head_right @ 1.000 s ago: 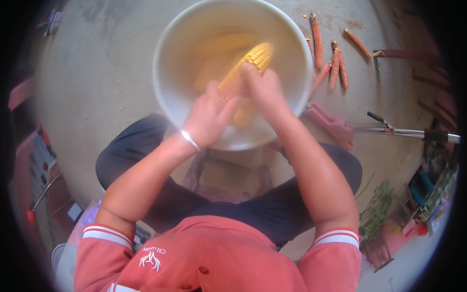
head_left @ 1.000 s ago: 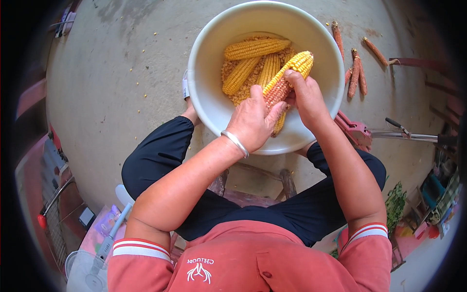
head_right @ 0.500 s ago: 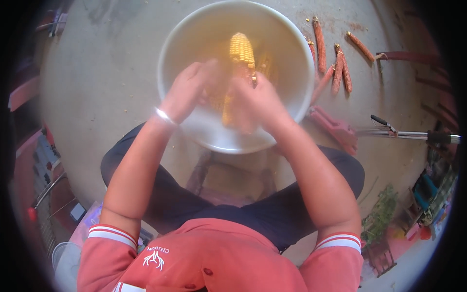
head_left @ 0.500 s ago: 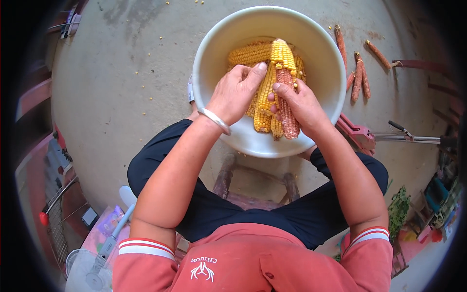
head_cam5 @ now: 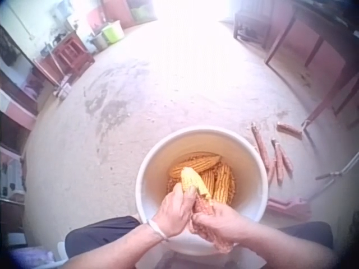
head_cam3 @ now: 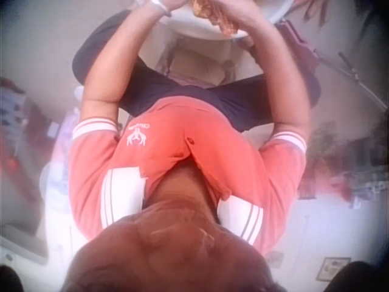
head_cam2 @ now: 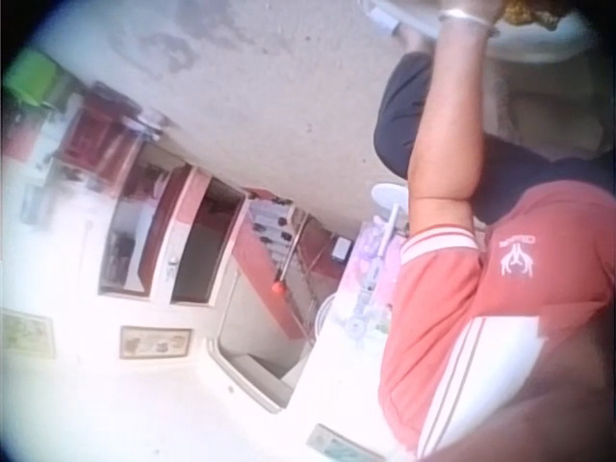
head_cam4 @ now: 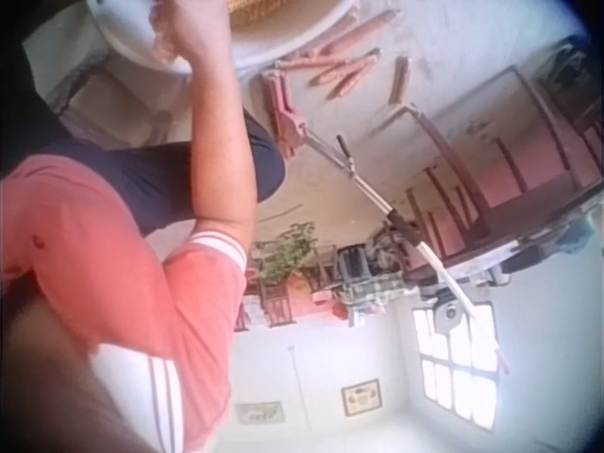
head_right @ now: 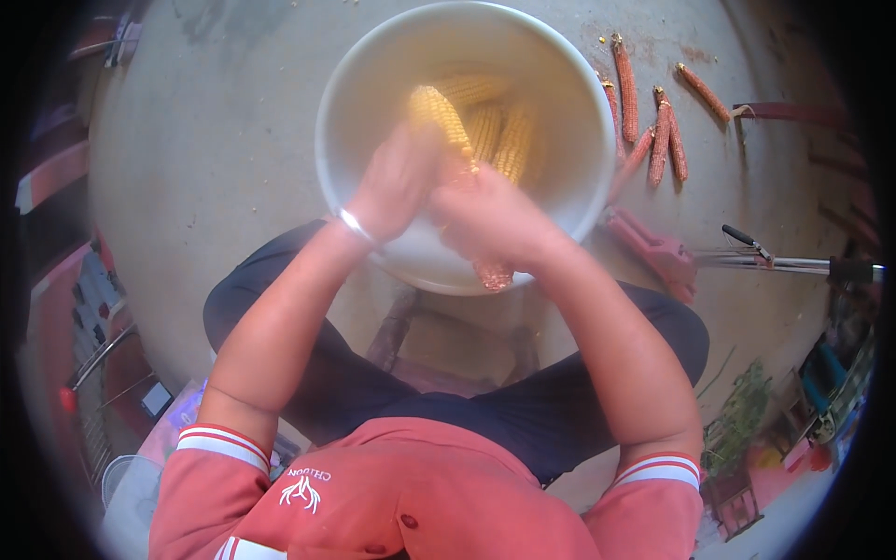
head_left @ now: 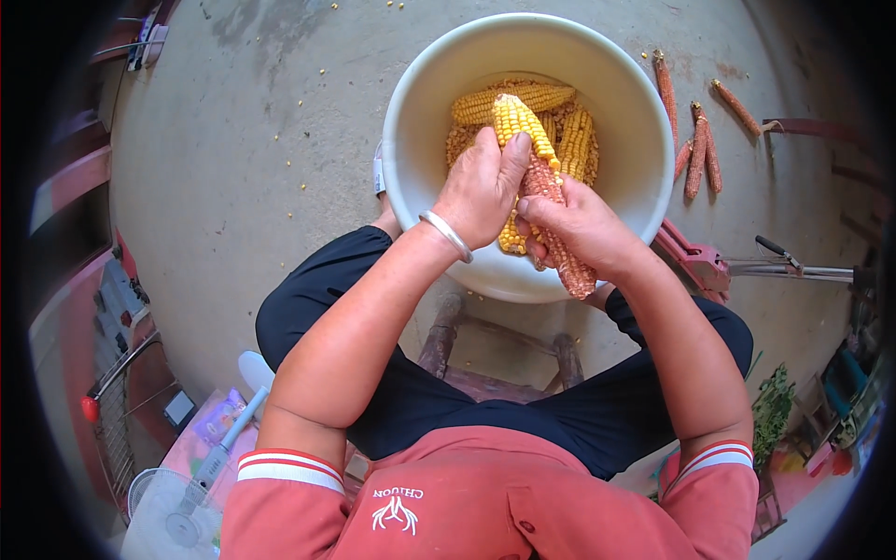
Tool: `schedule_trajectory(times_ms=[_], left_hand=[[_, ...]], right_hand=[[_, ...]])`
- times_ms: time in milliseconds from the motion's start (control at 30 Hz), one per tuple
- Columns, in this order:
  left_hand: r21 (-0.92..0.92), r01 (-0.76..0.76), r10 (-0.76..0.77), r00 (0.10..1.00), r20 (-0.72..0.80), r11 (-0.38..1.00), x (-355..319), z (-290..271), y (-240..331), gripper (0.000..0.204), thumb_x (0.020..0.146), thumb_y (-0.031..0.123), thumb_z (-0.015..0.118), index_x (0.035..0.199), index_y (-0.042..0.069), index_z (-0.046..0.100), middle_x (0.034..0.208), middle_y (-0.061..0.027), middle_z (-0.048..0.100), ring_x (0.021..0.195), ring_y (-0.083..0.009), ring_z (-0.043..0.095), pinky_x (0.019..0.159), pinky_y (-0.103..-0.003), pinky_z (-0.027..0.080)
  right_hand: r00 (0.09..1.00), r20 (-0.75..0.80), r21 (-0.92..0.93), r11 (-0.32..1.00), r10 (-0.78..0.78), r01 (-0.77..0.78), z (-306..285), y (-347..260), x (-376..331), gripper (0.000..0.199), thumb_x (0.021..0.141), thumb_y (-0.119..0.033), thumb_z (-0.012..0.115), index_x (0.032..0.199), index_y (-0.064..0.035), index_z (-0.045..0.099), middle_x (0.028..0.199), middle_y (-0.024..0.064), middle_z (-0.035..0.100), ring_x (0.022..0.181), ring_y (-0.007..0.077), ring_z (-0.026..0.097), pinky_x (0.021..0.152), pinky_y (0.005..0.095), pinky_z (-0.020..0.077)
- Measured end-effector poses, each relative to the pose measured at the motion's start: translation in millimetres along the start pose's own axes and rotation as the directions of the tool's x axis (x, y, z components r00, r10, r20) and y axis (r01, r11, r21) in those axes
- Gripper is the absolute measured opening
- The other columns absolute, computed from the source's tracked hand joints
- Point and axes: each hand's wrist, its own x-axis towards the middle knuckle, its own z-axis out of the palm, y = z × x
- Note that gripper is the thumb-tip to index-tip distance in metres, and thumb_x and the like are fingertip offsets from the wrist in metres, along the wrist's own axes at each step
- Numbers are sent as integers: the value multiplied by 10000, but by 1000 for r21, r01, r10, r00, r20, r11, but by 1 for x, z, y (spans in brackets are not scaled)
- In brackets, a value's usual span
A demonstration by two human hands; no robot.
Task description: The person removes kernels from corn cobs by hand into a white bucket. The person handles several cobs one at a time, stripping the kernels and dropping them into the bucket before setting the empty cobs aside on the floor.
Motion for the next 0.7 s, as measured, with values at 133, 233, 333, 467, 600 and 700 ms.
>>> schedule_trajectory(times_ms=[133,233,333,467,600,700], left_hand=[[-111,-186,183,982,-35,976,5,-8,5,490,1019,440,363,1032,-37,476,750,-217,591,682,-384,585,679,-464,465],[-543,362,-240,928,284,758,9,-13,20,512,1003,495,388,1012,-4,501,766,-104,574,648,-256,567,666,-430,464],[-548,307,-296,949,111,778,8,-4,29,643,954,599,421,962,-23,583,792,-106,618,712,-231,610,704,-414,476],[-361,250,-265,964,8,898,7,4,19,671,959,584,400,906,-52,606,805,-269,613,801,-425,610,755,-468,459],[-137,113,-111,994,18,984,5,-5,20,658,968,567,380,881,-47,603,816,-293,604,803,-460,591,752,-487,450],[-88,133,-123,987,105,987,6,-9,19,645,973,549,369,860,-44,598,818,-297,599,796,-467,587,743,-502,448]], right_hand=[[1000,2,81,997,-9,8,0,-7,-4,197,898,-192,573,1016,-46,512,782,36,563,565,105,545,492,244,459],[989,-115,57,994,-90,97,2,0,-1,227,891,-185,588,1032,-28,503,789,43,568,577,102,550,503,252,462],[956,-246,-160,980,-159,122,10,5,5,268,879,-182,609,1043,-5,492,798,54,578,596,104,565,523,267,476],[945,-257,-209,966,-202,150,17,-2,-1,296,871,-182,620,1048,9,479,810,64,586,616,109,581,541,279,493],[970,-210,-185,979,-124,85,14,-6,-6,285,866,-178,612,1038,7,479,808,66,592,623,116,591,548,280,498],[977,-187,-159,984,-107,77,15,-12,-9,275,866,-174,607,1032,5,481,797,60,589,622,114,588,546,281,498]])
